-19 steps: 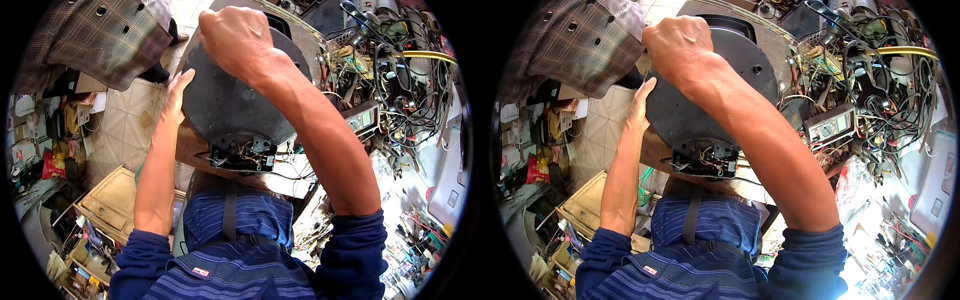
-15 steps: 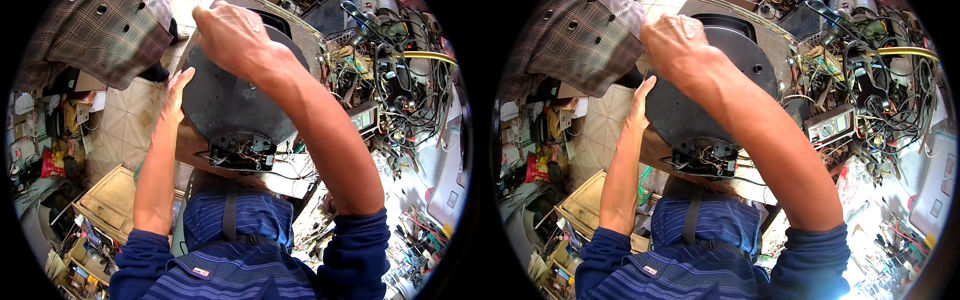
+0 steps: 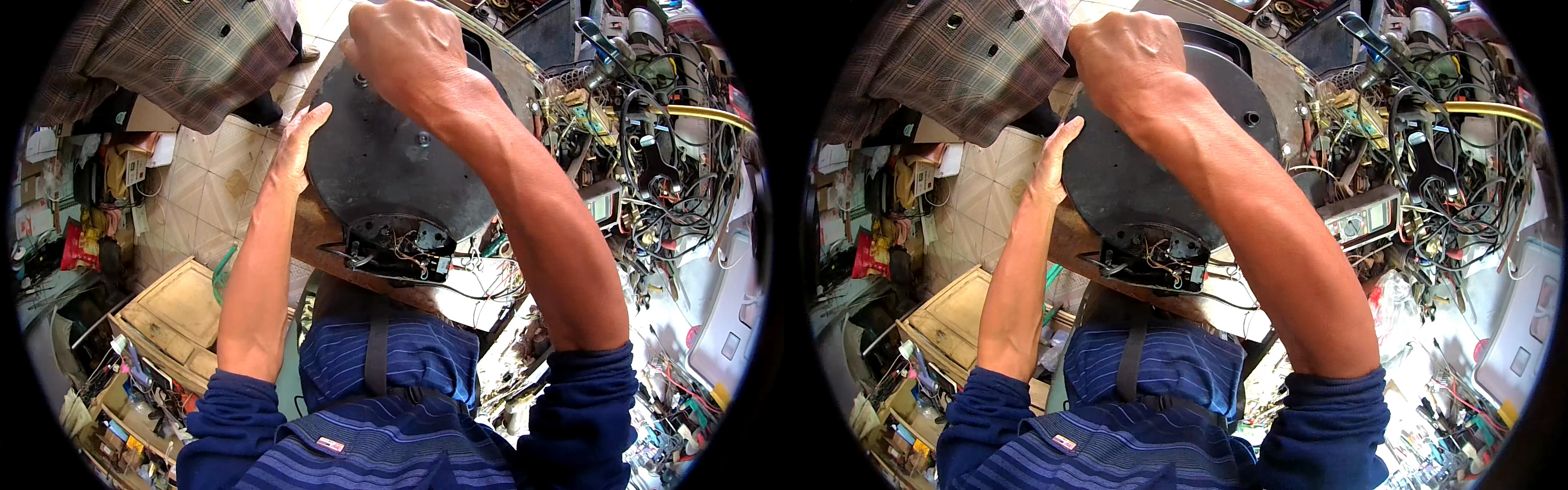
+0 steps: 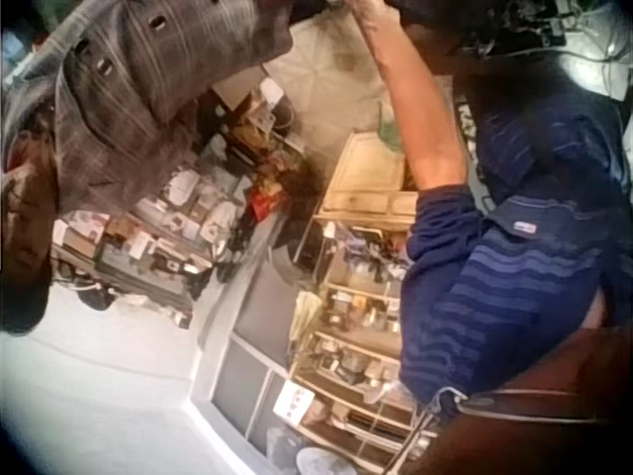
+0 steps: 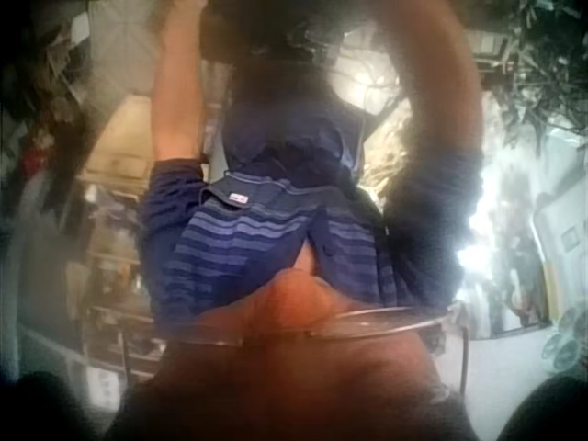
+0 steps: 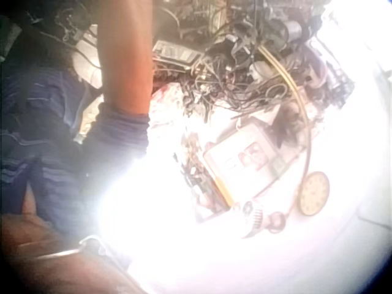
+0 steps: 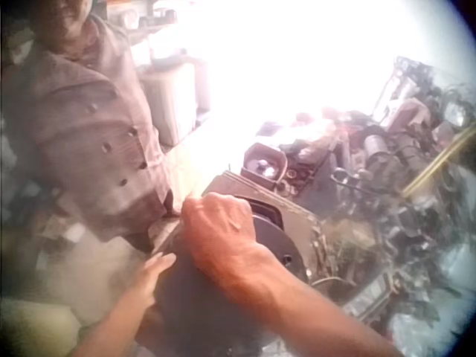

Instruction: The person uses a screwdriver to remove screws from the back of a black circular electronic device. They then use a multimeter to test the internal wiring and components of the device. The person continues to manipulate the wires and test the connections with the multimeter probes.

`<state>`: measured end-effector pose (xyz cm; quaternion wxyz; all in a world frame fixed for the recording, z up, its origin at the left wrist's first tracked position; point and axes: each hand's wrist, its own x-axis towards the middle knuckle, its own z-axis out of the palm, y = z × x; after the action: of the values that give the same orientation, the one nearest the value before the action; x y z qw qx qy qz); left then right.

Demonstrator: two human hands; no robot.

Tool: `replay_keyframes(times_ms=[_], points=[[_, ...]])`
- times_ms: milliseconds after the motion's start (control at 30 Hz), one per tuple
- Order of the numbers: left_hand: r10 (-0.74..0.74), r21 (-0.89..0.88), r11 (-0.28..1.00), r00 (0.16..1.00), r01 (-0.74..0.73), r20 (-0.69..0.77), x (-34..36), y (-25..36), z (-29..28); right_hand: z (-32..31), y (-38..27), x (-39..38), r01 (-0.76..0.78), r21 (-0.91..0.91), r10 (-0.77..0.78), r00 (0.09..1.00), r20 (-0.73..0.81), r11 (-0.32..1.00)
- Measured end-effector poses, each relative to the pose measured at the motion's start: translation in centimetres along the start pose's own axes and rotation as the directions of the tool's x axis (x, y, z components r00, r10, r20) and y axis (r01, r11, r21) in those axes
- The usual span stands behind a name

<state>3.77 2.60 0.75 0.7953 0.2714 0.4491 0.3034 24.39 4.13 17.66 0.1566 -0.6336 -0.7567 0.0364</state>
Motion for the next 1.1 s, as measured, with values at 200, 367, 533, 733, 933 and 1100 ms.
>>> replay_keyframes(times_ms=[200, 367, 533, 733, 933, 1100], points=[[0.003, 0.014, 1.000, 1.000, -0.003, -0.026, 0.1, -0.1, -0.1, 0.8, 0.0, -0.2, 0.045, 0.082, -0.040, 0.998, -0.057, 0.996], [0.014, -0.012, 1.000, 1.000, -0.014, 0.004, 0.5, -0.4, -0.6, 0.2, 0.3, 0.4, 0.054, 0.049, -0.055, 0.998, 0.023, 0.997], [0.017, 0.017, 1.000, 1.000, -0.017, 0.006, 0.2, -0.2, -0.2, -0.2, 0.2, 0.0, -0.016, 0.006, 0.015, 0.999, 0.041, 1.000], [0.002, -0.012, 1.000, 1.000, -0.002, 0.016, 0.4, -0.3, -0.3, 1.2, 1.3, -0.2, 0.148, 0.021, -0.140, 0.968, -0.209, 0.989], [0.023, -0.010, 1.000, 1.000, -0.023, 0.007, -0.5, 0.3, 0.4, -0.3, 0.2, 0.1, 0.060, -0.044, -0.061, 0.998, -0.018, 0.997], [0.026, -0.035, 0.999, 0.998, -0.024, 0.057, -0.4, 0.6, 0.8, -0.4, 0.1, -0.2, 0.032, 0.005, -0.032, 0.999, -0.007, 0.999]])
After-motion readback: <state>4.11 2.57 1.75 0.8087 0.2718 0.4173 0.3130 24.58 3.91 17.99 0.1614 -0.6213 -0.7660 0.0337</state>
